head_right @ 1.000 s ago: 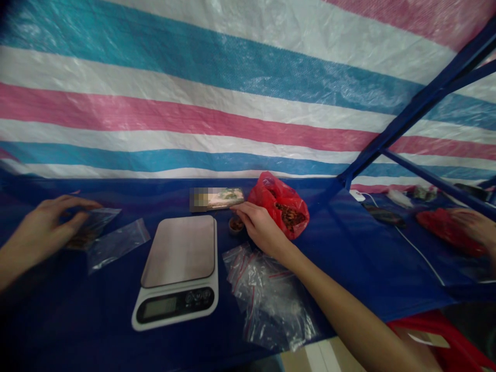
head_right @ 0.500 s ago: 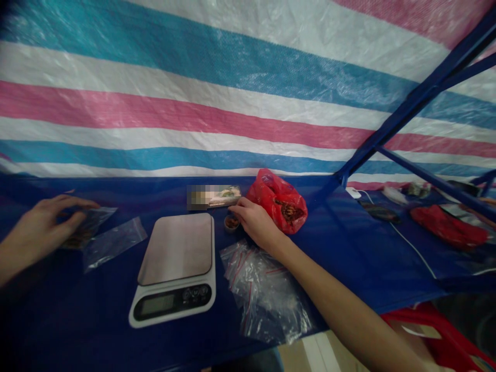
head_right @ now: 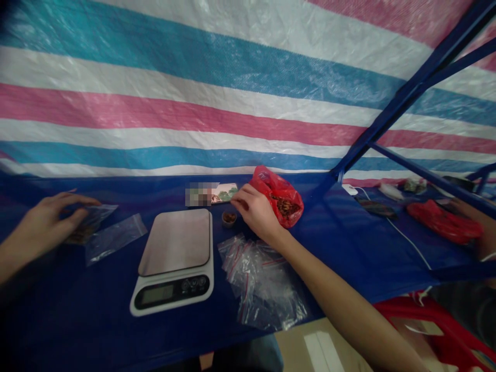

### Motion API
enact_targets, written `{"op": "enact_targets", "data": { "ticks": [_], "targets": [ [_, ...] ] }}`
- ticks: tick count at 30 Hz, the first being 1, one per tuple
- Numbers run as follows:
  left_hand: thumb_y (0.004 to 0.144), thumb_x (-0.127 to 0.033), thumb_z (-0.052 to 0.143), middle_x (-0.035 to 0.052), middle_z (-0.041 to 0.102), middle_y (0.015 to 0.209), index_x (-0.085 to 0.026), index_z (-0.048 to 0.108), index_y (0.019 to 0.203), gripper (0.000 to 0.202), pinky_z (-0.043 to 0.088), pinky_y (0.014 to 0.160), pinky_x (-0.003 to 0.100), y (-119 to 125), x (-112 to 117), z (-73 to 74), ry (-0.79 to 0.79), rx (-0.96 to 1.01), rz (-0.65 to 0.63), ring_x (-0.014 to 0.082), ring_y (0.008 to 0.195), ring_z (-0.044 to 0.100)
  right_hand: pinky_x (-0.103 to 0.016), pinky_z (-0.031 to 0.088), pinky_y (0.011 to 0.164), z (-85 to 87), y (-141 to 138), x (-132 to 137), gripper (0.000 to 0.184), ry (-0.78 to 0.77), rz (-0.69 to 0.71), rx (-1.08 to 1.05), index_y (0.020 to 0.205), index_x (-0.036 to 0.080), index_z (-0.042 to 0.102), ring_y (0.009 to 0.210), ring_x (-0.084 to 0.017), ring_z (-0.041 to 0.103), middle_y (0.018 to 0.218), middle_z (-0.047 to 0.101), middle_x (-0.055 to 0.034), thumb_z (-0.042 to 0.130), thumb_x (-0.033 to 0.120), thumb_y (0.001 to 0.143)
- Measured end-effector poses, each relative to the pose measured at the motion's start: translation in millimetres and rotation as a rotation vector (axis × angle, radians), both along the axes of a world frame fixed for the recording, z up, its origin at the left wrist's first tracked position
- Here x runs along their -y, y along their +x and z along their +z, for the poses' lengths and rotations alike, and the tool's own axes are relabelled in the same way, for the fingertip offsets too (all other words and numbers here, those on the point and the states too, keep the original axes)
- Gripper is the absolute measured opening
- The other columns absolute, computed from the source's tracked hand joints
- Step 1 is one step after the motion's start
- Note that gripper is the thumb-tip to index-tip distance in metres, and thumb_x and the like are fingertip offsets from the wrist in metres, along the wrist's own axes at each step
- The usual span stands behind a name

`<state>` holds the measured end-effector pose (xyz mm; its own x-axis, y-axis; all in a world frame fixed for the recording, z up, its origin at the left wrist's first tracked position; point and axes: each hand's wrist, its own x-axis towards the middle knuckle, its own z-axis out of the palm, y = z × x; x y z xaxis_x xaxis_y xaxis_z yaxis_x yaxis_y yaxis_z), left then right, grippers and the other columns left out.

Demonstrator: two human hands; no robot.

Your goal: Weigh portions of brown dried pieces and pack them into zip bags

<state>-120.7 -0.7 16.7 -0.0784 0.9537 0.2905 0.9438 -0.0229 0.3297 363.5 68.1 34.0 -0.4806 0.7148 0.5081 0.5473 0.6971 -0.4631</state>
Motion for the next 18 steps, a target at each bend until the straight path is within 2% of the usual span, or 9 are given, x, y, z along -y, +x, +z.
{"op": "enact_targets", "data": {
  "ticks": [3, 6, 8, 11, 13, 16, 18],
  "targets": [
    [0.074, -0.046, 0.045, 0.0086, 0.081, 0.102, -0.024, 0.075, 0.092, 0.042, 0.039, 0.122, 0.063, 1, -1, -1.8, -0.011, -0.013, -0.006, 0.0379, 0.109, 0.073, -0.031, 0.053, 0.079, 7.6, 1, 5, 0.005, -0.090, 0.062, -0.167, 0.090, 0.020, 0.074, 0.085, -0.019, 0.070, 0.091, 0.074, -0.0038, 0.073, 0.019, 0.094],
    [0.073, -0.045, 0.045, 0.0102, 0.081, 0.102, -0.022, 0.075, 0.093, 0.043, 0.037, 0.122, 0.065, 3, -1, -3.1, -0.007, -0.021, -0.018, 0.0390, 0.109, 0.072, -0.030, 0.055, 0.076, 8.7, 0, 9, 0.004, -0.234, 0.157, -0.165, 0.089, 0.021, 0.075, 0.081, -0.018, 0.072, 0.088, 0.077, -0.0027, 0.077, 0.024, 0.091],
    [0.073, -0.045, 0.045, 0.0104, 0.081, 0.102, -0.022, 0.075, 0.093, 0.043, 0.036, 0.123, 0.065, 4, -2, -3.8, -0.004, -0.019, -0.018, 0.0390, 0.109, 0.073, -0.031, 0.055, 0.076, 10.2, 1, 9, 0.007, -0.245, 0.172, -0.150, 0.092, 0.021, 0.076, 0.082, -0.019, 0.072, 0.091, 0.078, -0.0034, 0.078, 0.028, 0.090],
    [0.073, -0.044, 0.045, 0.0100, 0.081, 0.101, -0.021, 0.074, 0.092, 0.042, 0.034, 0.125, 0.061, 4, -2, -4.4, 0.007, -0.019, -0.029, 0.0366, 0.106, 0.074, -0.032, 0.055, 0.078, 19.3, 13, 4, 0.009, -0.124, 0.079, -0.129, 0.093, 0.020, 0.076, 0.084, -0.020, 0.072, 0.092, 0.079, -0.0045, 0.069, 0.025, 0.094],
    [0.072, -0.043, 0.046, 0.0091, 0.081, 0.101, -0.022, 0.074, 0.091, 0.041, 0.033, 0.127, 0.057, 5, -2, -4.3, 0.012, -0.020, -0.029, 0.0347, 0.106, 0.074, -0.030, 0.052, 0.072, 28.6, 29, -2, 0.014, -0.082, -0.022, -0.064, 0.089, 0.019, 0.075, 0.075, -0.019, 0.071, 0.083, 0.077, -0.0035, 0.061, 0.018, 0.091],
    [0.072, -0.042, 0.046, 0.0090, 0.081, 0.102, -0.021, 0.074, 0.092, 0.040, 0.031, 0.128, 0.053, 6, -1, -3.3, 0.007, -0.019, -0.018, 0.0322, 0.107, 0.074, -0.028, 0.047, 0.065, 39.1, 59, -12, 0.018, -0.108, -0.137, 0.175, 0.083, 0.018, 0.075, 0.062, -0.018, 0.067, 0.073, 0.075, -0.0025, 0.059, 0.010, 0.080],
    [0.073, -0.041, 0.046, 0.0096, 0.081, 0.100, -0.020, 0.075, 0.093, 0.041, 0.029, 0.129, 0.051, 7, 0, -2.4, -0.011, -0.026, -0.025, 0.0301, 0.102, 0.074, -0.029, 0.045, 0.064, 40.6, 75, -17, 0.020, -0.121, -0.243, 0.354, 0.080, 0.018, 0.076, 0.062, -0.019, 0.067, 0.071, 0.074, -0.0044, 0.058, 0.009, 0.079]
  ]
}}
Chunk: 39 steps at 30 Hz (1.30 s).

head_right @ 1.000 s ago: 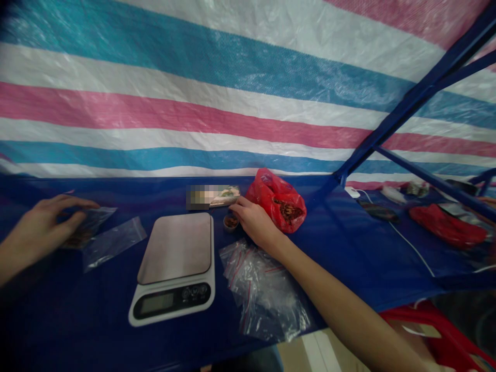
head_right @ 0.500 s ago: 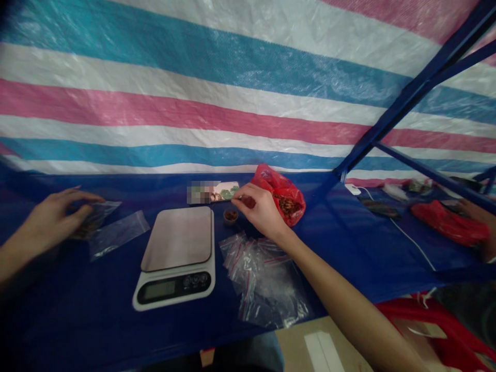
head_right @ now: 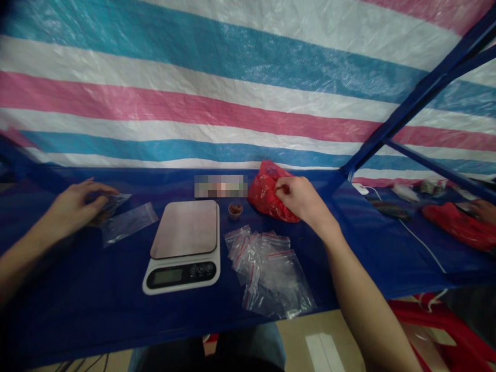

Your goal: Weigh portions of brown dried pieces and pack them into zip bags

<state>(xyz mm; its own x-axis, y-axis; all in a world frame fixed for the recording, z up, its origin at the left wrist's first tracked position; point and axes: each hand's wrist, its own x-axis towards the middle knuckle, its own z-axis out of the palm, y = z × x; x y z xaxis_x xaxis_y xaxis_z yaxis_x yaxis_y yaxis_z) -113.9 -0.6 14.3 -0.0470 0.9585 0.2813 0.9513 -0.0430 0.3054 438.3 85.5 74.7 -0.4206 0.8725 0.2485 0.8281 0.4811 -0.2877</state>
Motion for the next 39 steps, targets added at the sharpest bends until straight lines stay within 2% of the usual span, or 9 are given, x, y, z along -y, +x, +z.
{"op": "enact_targets", "data": {
  "ticks": [4, 9, 12, 16, 21, 24, 28, 34, 39],
  "targets": [
    [0.075, -0.040, 0.047, 0.0112, 0.082, 0.100, -0.017, 0.076, 0.095, 0.042, 0.028, 0.128, 0.053, 1, 0, 0.6, -0.031, -0.028, -0.024, 0.0297, 0.098, 0.075, -0.031, 0.047, 0.068, -8.6, 18, -6, 0.021, -0.037, -0.142, 0.317, 0.084, 0.019, 0.077, 0.074, -0.025, 0.072, 0.080, 0.077, -0.0106, 0.058, 0.009, 0.083],
    [0.073, -0.042, 0.048, 0.0114, 0.082, 0.098, -0.019, 0.076, 0.092, 0.041, 0.029, 0.128, 0.056, 1, -2, 0.3, -0.024, -0.018, -0.021, 0.0326, 0.098, 0.075, -0.033, 0.052, 0.097, -28.1, 24, -14, 0.046, 0.012, 0.058, 0.303, 0.117, 0.016, 0.073, 0.114, -0.028, 0.071, 0.124, 0.074, -0.0162, 0.057, -0.001, 0.078],
    [0.072, -0.042, 0.047, 0.0122, 0.082, 0.099, -0.019, 0.076, 0.092, 0.042, 0.029, 0.128, 0.057, 1, -2, 0.5, -0.031, -0.021, -0.015, 0.0336, 0.099, 0.075, -0.037, 0.049, 0.109, -35.7, 19, -18, 0.057, 0.065, 0.078, 0.287, 0.125, 0.011, 0.071, 0.124, -0.029, 0.067, 0.131, 0.072, -0.0195, 0.052, -0.008, 0.075],
    [0.072, -0.041, 0.048, 0.0123, 0.081, 0.102, -0.018, 0.077, 0.093, 0.042, 0.030, 0.127, 0.057, 0, -3, -0.6, -0.043, -0.020, -0.020, 0.0342, 0.101, 0.075, -0.035, 0.050, 0.103, -32.8, 8, -18, 0.056, 0.094, 0.059, 0.255, 0.118, 0.010, 0.074, 0.116, -0.029, 0.071, 0.123, 0.076, -0.0195, 0.047, -0.011, 0.074],
    [0.075, -0.040, 0.048, 0.0143, 0.081, 0.101, -0.015, 0.077, 0.098, 0.044, 0.035, 0.124, 0.056, -3, -3, -3.4, -0.035, -0.021, -0.026, 0.0334, 0.100, 0.074, -0.033, 0.052, 0.086, -13.9, 10, -15, 0.034, 0.103, 0.060, 0.141, 0.092, 0.014, 0.077, 0.094, -0.027, 0.074, 0.098, 0.079, -0.0144, 0.051, -0.004, 0.080],
    [0.076, -0.040, 0.048, 0.0123, 0.081, 0.099, -0.016, 0.077, 0.097, 0.044, 0.038, 0.121, 0.055, -3, -2, -3.0, -0.022, -0.025, -0.024, 0.0329, 0.096, 0.075, -0.036, 0.053, 0.085, 0.6, 10, -9, 0.023, 0.234, 0.011, -0.052, 0.098, 0.015, 0.078, 0.091, -0.027, 0.073, 0.099, 0.078, -0.0131, 0.056, 0.010, 0.092],
    [0.075, -0.039, 0.049, 0.0101, 0.082, 0.099, -0.018, 0.078, 0.096, 0.041, 0.041, 0.119, 0.052, -1, -1, -0.3, -0.025, -0.019, -0.035, 0.0315, 0.094, 0.075, -0.037, 0.056, 0.086, 13.0, -14, 9, 0.014, 0.290, 0.047, -0.391, 0.100, 0.020, 0.079, 0.089, -0.025, 0.074, 0.098, 0.079, -0.0085, 0.068, 0.024, 0.093],
    [0.074, -0.042, 0.047, 0.0126, 0.081, 0.097, -0.017, 0.077, 0.095, 0.045, 0.045, 0.115, 0.054, 3, -1, 2.0, -0.039, -0.012, 0.000, 0.0338, 0.096, 0.074, -0.036, 0.058, 0.084, -6.7, -70, 37, 0.008, 0.056, 0.314, -0.519, 0.098, 0.022, 0.078, 0.089, -0.022, 0.074, 0.097, 0.079, -0.0059, 0.072, 0.024, 0.095],
    [0.072, -0.042, 0.047, 0.0112, 0.081, 0.101, -0.020, 0.076, 0.092, 0.042, 0.037, 0.123, 0.053, 6, -1, 3.5, -0.033, 0.004, 0.002, 0.0332, 0.103, 0.073, -0.032, 0.055, 0.081, -26.9, -79, 36, 0.009, -0.027, 0.452, -0.415, 0.096, 0.022, 0.076, 0.087, -0.018, 0.071, 0.095, 0.076, -0.0036, 0.068, 0.020, 0.099]
  ]
}}
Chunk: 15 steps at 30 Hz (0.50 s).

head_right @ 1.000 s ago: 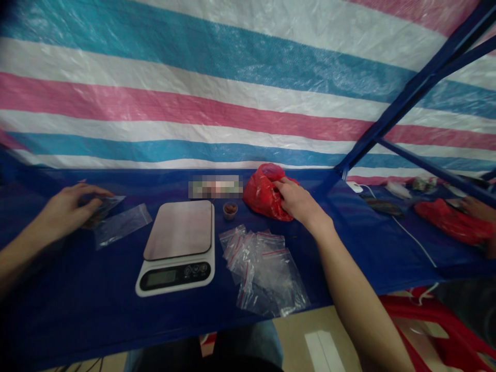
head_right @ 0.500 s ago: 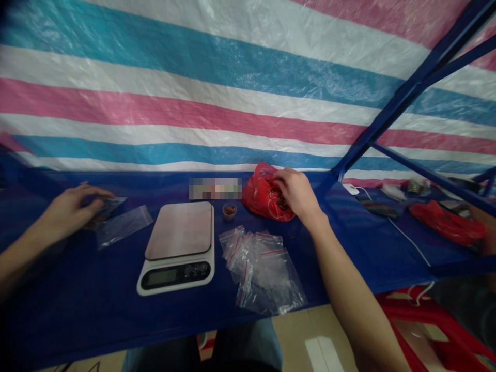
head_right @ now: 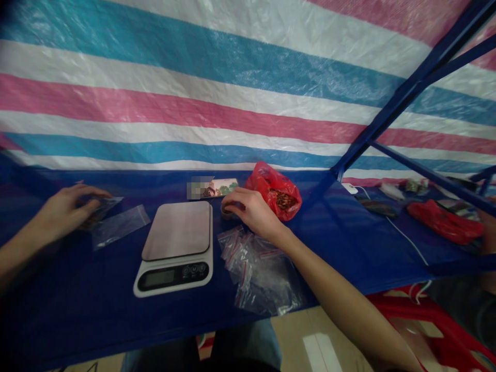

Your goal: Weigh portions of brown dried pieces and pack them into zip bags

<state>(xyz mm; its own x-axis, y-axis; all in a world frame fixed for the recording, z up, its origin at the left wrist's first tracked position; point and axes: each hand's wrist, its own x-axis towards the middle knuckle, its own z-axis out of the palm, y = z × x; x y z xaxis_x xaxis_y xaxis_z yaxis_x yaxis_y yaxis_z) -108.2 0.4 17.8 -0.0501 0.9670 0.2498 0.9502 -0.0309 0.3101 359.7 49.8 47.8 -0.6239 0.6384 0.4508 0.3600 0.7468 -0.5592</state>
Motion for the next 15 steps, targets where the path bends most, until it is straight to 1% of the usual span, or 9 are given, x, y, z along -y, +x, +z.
{"op": "enact_targets", "data": {
  "ticks": [3, 7, 12, 15],
  "targets": [
    [0.072, -0.041, 0.047, 0.0111, 0.081, 0.103, -0.020, 0.076, 0.092, 0.042, 0.029, 0.127, 0.056, 0.9, 0.0, 1.2, -0.009, 0.000, -0.009, 0.0341, 0.106, 0.073, -0.031, 0.055, 0.081, -0.1, 1.7, -2.2, 0.011, 0.019, 0.012, 0.032, 0.097, 0.021, 0.076, 0.088, -0.018, 0.070, 0.097, 0.075, -0.0042, 0.066, 0.019, 0.101],
    [0.071, -0.042, 0.048, 0.0120, 0.081, 0.102, -0.019, 0.076, 0.093, 0.043, 0.029, 0.127, 0.058, 0.0, -0.9, 0.9, -0.012, 0.006, -0.016, 0.0348, 0.103, 0.074, -0.032, 0.055, 0.081, 2.0, 1.8, -3.5, 0.012, 0.050, 0.027, 0.072, 0.099, 0.022, 0.077, 0.090, -0.019, 0.069, 0.099, 0.073, -0.0051, 0.065, 0.020, 0.101],
    [0.071, -0.040, 0.049, 0.0074, 0.082, 0.100, -0.023, 0.077, 0.091, 0.038, 0.025, 0.129, 0.055, -2.1, -1.8, -1.3, -0.014, 0.002, -0.018, 0.0325, 0.104, 0.073, -0.034, 0.056, 0.085, -1.4, 1.4, -6.1, 0.012, 0.059, 0.053, 0.113, 0.105, 0.022, 0.077, 0.094, -0.020, 0.069, 0.103, 0.071, -0.0064, 0.066, 0.022, 0.101],
    [0.072, -0.040, 0.048, 0.0095, 0.081, 0.104, -0.022, 0.077, 0.093, 0.040, 0.026, 0.129, 0.056, -2.2, -1.5, -2.3, -0.005, -0.007, -0.022, 0.0336, 0.105, 0.073, -0.034, 0.057, 0.086, -0.7, -0.1, -6.5, 0.015, 0.059, 0.028, 0.088, 0.111, 0.023, 0.077, 0.095, -0.020, 0.070, 0.106, 0.072, -0.0062, 0.067, 0.022, 0.100]
  ]
}}
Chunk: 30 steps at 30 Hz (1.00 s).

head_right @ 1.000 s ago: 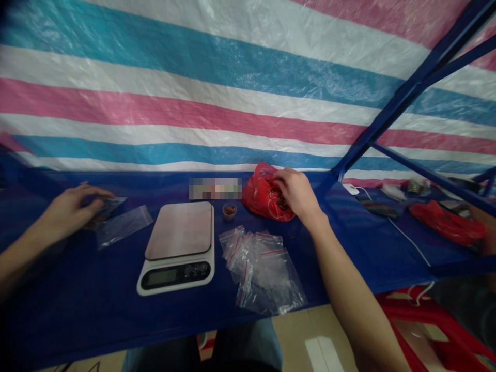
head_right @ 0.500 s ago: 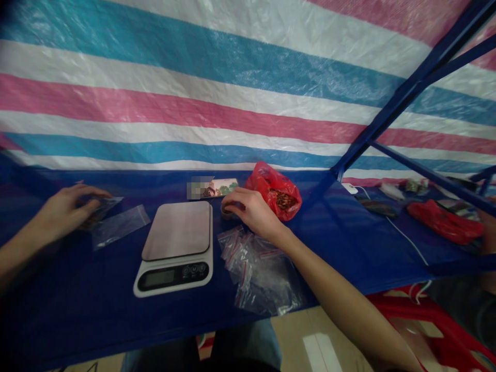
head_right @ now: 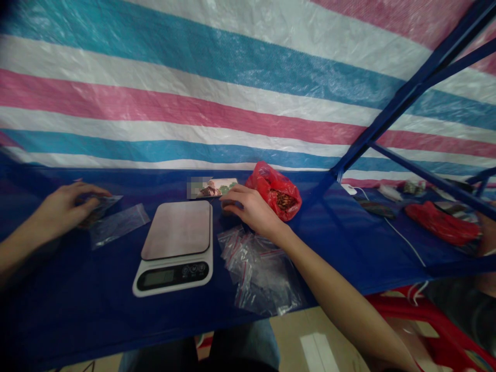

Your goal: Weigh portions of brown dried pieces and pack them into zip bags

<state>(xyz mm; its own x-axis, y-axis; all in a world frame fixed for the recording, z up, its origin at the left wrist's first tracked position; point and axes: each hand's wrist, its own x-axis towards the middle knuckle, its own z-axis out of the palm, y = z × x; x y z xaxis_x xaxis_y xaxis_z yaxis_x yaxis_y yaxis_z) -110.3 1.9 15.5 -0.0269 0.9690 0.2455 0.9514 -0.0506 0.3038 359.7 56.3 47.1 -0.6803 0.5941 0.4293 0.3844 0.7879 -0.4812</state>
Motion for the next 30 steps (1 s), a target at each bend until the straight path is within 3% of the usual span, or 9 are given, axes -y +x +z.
{"op": "enact_targets", "data": {
  "ticks": [3, 7, 12, 15, 18, 21, 26, 28, 30],
  "targets": [
    [0.072, -0.042, 0.048, 0.0111, 0.081, 0.104, -0.020, 0.077, 0.093, 0.042, 0.028, 0.127, 0.058, 1, 0, -0.1, 0.011, -0.002, -0.003, 0.0353, 0.107, 0.072, -0.035, 0.057, 0.089, 7.0, 2, 0, 0.019, 0.022, -0.062, -0.068, 0.114, 0.022, 0.076, 0.097, -0.021, 0.071, 0.108, 0.074, -0.0072, 0.064, 0.020, 0.100],
    [0.071, -0.041, 0.049, 0.0093, 0.081, 0.102, -0.022, 0.076, 0.091, 0.039, 0.028, 0.128, 0.056, 1, 0, 0.4, 0.024, 0.014, 0.000, 0.0344, 0.106, 0.073, -0.034, 0.056, 0.085, 16.8, 19, -6, 0.023, -0.001, -0.155, -0.075, 0.101, 0.020, 0.078, 0.092, -0.021, 0.073, 0.100, 0.077, -0.0070, 0.057, 0.011, 0.098],
    [0.073, -0.042, 0.048, 0.0116, 0.081, 0.099, -0.018, 0.076, 0.093, 0.042, 0.030, 0.126, 0.058, -2, 1, -0.3, -0.002, 0.012, -0.012, 0.0345, 0.098, 0.074, -0.027, 0.051, 0.062, 7.2, 41, -14, 0.013, -0.251, -0.058, 0.275, 0.098, 0.018, 0.077, 0.065, -0.017, 0.069, 0.078, 0.076, -0.0010, 0.076, 0.013, 0.086],
    [0.074, -0.042, 0.047, 0.0129, 0.080, 0.100, -0.016, 0.077, 0.095, 0.044, 0.032, 0.125, 0.057, -3, 0, -1.6, -0.014, 0.006, -0.011, 0.0340, 0.098, 0.073, -0.028, 0.050, 0.065, 2.9, 38, -13, 0.012, -0.157, -0.047, 0.401, 0.085, 0.017, 0.077, 0.068, -0.018, 0.069, 0.077, 0.075, -0.0023, 0.075, 0.006, 0.084],
    [0.074, -0.042, 0.047, 0.0114, 0.080, 0.099, -0.018, 0.076, 0.093, 0.042, 0.032, 0.124, 0.057, -2, 0, -2.1, -0.005, 0.005, -0.008, 0.0335, 0.097, 0.073, -0.032, 0.053, 0.076, 8.7, 30, -10, 0.016, -0.027, -0.120, 0.251, 0.086, 0.018, 0.077, 0.081, -0.020, 0.072, 0.089, 0.077, -0.0058, 0.069, 0.005, 0.088],
    [0.074, -0.042, 0.047, 0.0091, 0.081, 0.099, -0.020, 0.075, 0.091, 0.040, 0.040, 0.118, 0.055, -1, 0, -2.6, -0.003, 0.023, 0.006, 0.0325, 0.096, 0.073, -0.033, 0.055, 0.079, 13.9, 21, -8, 0.011, 0.005, -0.187, -0.005, 0.093, 0.019, 0.077, 0.085, -0.021, 0.072, 0.094, 0.078, -0.0064, 0.069, 0.012, 0.092],
    [0.077, -0.040, 0.049, 0.0081, 0.080, 0.101, -0.021, 0.075, 0.095, 0.037, 0.045, 0.113, 0.051, -4, 0, -6.3, -0.002, 0.029, -0.011, 0.0310, 0.099, 0.072, -0.037, 0.056, 0.083, 10.1, 6, -1, 0.012, 0.007, -0.159, -0.046, 0.106, 0.020, 0.076, 0.090, -0.022, 0.072, 0.102, 0.076, -0.0078, 0.070, 0.021, 0.096],
    [0.077, -0.039, 0.050, 0.0072, 0.080, 0.102, -0.021, 0.075, 0.096, 0.037, 0.043, 0.114, 0.051, -5, 0, -6.4, 0.002, 0.028, -0.006, 0.0303, 0.098, 0.071, -0.037, 0.056, 0.084, 12.3, 3, 11, 0.014, 0.015, -0.146, -0.082, 0.108, 0.021, 0.074, 0.092, -0.021, 0.072, 0.103, 0.075, -0.0074, 0.063, 0.020, 0.100],
    [0.075, -0.037, 0.050, 0.0057, 0.080, 0.101, -0.020, 0.075, 0.095, 0.036, 0.039, 0.118, 0.052, -5, 2, -4.7, 0.013, 0.049, 0.003, 0.0292, 0.098, 0.071, -0.036, 0.056, 0.086, 17.3, 2, 31, 0.019, -0.010, -0.046, -0.111, 0.105, 0.021, 0.072, 0.094, -0.020, 0.071, 0.102, 0.076, -0.0061, 0.055, 0.013, 0.102]
  ]
}}
